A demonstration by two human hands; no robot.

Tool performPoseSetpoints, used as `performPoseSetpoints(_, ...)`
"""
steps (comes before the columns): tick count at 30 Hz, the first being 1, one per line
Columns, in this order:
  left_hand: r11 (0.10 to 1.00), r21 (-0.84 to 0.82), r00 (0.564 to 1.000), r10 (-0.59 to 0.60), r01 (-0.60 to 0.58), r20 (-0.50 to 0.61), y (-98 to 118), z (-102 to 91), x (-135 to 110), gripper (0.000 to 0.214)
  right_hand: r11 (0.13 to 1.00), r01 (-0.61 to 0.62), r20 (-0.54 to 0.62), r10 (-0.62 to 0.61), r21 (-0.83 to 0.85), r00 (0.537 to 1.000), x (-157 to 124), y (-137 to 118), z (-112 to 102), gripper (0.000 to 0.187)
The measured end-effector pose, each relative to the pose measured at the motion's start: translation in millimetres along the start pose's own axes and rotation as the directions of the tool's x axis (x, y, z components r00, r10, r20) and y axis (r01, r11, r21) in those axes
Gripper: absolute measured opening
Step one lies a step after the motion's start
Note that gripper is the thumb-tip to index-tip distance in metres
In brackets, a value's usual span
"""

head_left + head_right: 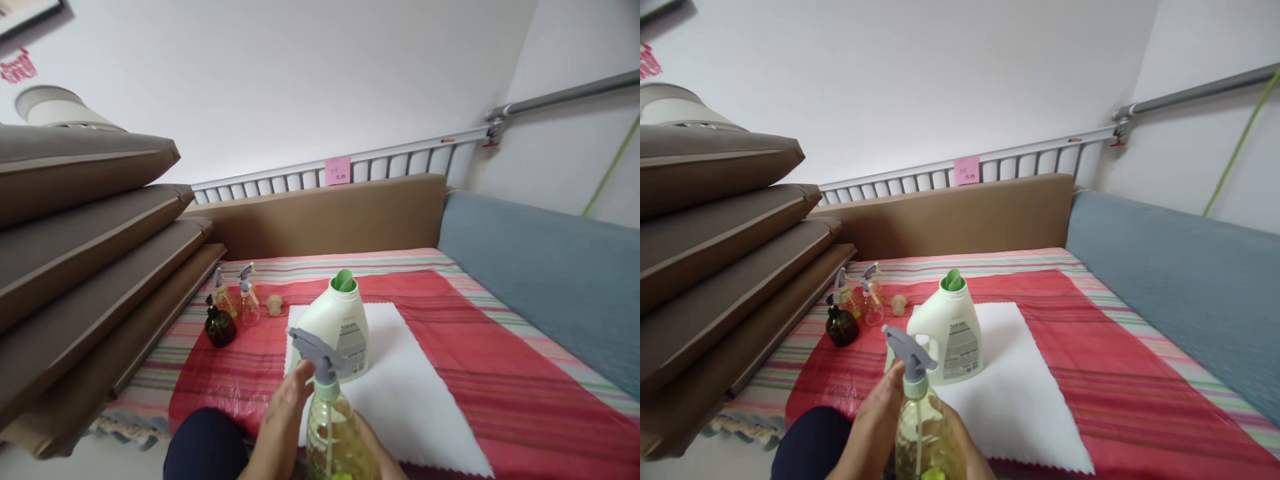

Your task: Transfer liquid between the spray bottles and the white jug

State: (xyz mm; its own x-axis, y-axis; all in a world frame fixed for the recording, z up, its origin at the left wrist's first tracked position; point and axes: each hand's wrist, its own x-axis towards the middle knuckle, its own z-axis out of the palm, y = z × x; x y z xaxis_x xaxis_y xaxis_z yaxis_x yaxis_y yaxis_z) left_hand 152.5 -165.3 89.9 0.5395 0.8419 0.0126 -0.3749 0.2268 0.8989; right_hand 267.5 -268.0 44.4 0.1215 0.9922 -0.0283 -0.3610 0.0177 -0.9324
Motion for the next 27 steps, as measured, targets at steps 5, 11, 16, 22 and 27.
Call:
performPoseSetpoints(5,0.976,-0.098,0.913,-0.146,0.197,0.381,36,3.0,4,0.045,0.993,-0.073,0.081,0.065,0.096,0.995,12,8,7,0.074)
performPoseSetpoints(11,0.992,-0.047,0.94,-0.096,0.117,0.327,31,4.4,-3,0.043,0.989,-0.077,0.122,0.061,0.128,0.991,13,-1,11,0.074)
performPoseSetpoints(16,1.0,0.007,0.999,0.006,-0.005,-0.042,12,19.3,-15,0.044,0.998,0.06,0.029,-0.061,0.023,0.998,1,0,8,0.089)
performPoseSetpoints(22,0.987,0.163,1.0,-0.007,0.007,-0.005,17,19.1,-28,0.045,0.998,0.039,-0.005,-0.039,0.052,0.999,4,13,0,0.092)
performPoseSetpoints(27,0.964,0.249,0.995,0.073,-0.09,0.074,25,10.3,-17,0.036,0.998,-0.037,-0.016,0.038,0.045,0.999,23,14,5,0.064)
